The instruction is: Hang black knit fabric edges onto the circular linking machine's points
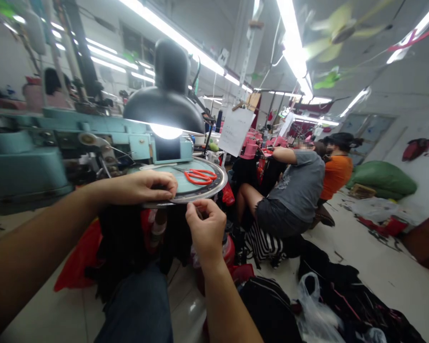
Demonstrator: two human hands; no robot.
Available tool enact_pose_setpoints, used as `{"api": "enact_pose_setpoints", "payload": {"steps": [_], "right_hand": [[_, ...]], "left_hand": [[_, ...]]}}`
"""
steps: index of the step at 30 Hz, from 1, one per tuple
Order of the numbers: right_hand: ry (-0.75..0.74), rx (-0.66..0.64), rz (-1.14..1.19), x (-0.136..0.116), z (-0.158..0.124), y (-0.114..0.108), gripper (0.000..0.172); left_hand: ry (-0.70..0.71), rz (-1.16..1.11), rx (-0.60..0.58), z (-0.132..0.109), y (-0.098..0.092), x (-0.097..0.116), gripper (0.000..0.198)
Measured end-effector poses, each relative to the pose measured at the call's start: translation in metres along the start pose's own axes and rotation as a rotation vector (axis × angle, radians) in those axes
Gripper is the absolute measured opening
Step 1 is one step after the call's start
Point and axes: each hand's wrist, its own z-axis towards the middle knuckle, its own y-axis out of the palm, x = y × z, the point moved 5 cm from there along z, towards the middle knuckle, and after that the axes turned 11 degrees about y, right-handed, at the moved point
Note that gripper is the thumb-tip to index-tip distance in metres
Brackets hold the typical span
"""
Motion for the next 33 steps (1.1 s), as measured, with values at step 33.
{"api": "enact_pose_setpoints", "payload": {"steps": [33], "right_hand": [[-0.28, -0.261, -0.213, -0.018, -0.007, -0.002, 0.024]], "left_hand": [[-0.089, -0.038, -0.012, -0.001, 0.001, -0.008, 0.034]]}}
